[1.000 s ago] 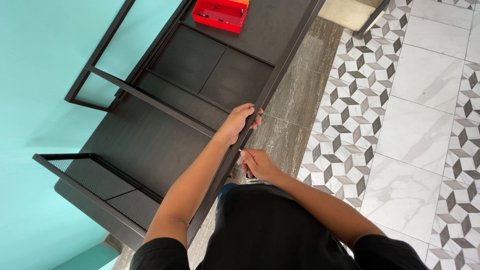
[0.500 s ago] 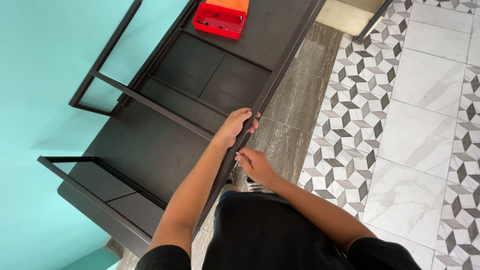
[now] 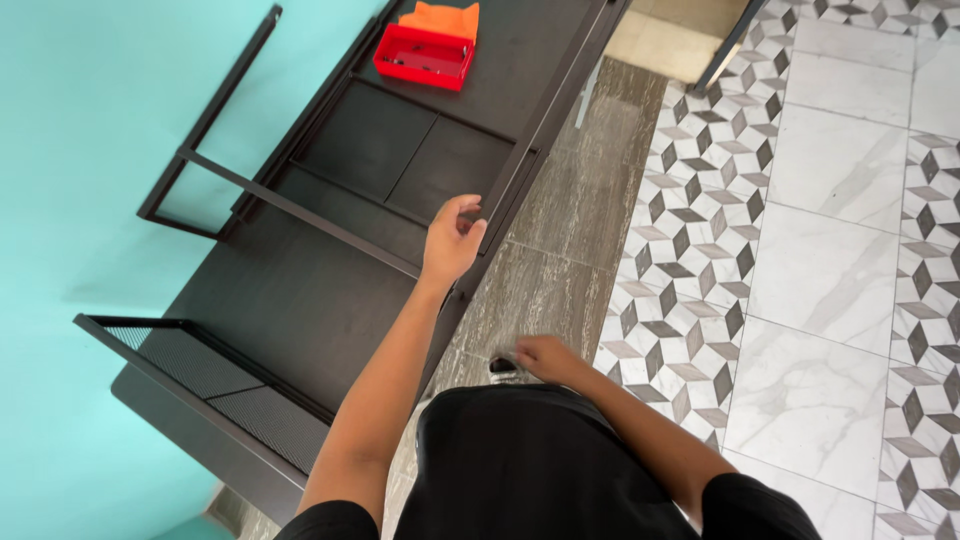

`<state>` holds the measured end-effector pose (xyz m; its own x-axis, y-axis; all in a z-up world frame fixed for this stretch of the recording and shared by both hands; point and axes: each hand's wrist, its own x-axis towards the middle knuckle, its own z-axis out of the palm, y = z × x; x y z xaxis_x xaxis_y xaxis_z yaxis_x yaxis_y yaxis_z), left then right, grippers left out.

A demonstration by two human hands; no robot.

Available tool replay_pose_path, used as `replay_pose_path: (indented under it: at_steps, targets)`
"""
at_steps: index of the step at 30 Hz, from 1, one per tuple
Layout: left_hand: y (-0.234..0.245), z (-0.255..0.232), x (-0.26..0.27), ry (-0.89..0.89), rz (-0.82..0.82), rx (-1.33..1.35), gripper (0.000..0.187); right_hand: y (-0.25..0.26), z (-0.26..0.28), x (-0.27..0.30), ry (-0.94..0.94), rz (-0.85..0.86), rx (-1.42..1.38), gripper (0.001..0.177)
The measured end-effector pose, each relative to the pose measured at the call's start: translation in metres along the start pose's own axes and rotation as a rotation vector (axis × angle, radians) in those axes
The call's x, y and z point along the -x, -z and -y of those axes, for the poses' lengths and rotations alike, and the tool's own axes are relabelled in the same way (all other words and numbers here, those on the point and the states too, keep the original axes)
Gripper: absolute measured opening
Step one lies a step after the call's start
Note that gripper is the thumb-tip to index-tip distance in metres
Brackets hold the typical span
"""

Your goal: The person assembles a metal shelving unit by attaching a vertical frame piece to the main structure. They align the parts, insert a bolt, and tighten it with an Allen key. The person repeats this process for another section of the shelving unit.

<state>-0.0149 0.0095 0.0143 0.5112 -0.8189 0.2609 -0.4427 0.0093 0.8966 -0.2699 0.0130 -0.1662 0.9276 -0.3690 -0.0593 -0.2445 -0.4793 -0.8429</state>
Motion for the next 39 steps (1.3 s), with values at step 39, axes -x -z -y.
replay_pose_path:
  at_steps: [39]
  targets:
    - [0.01,-0.104,0.12,0.104,-0.106,-0.982,0.08,0.119,-0.131,0.226,-0.984,-0.084,0.139,0.034]
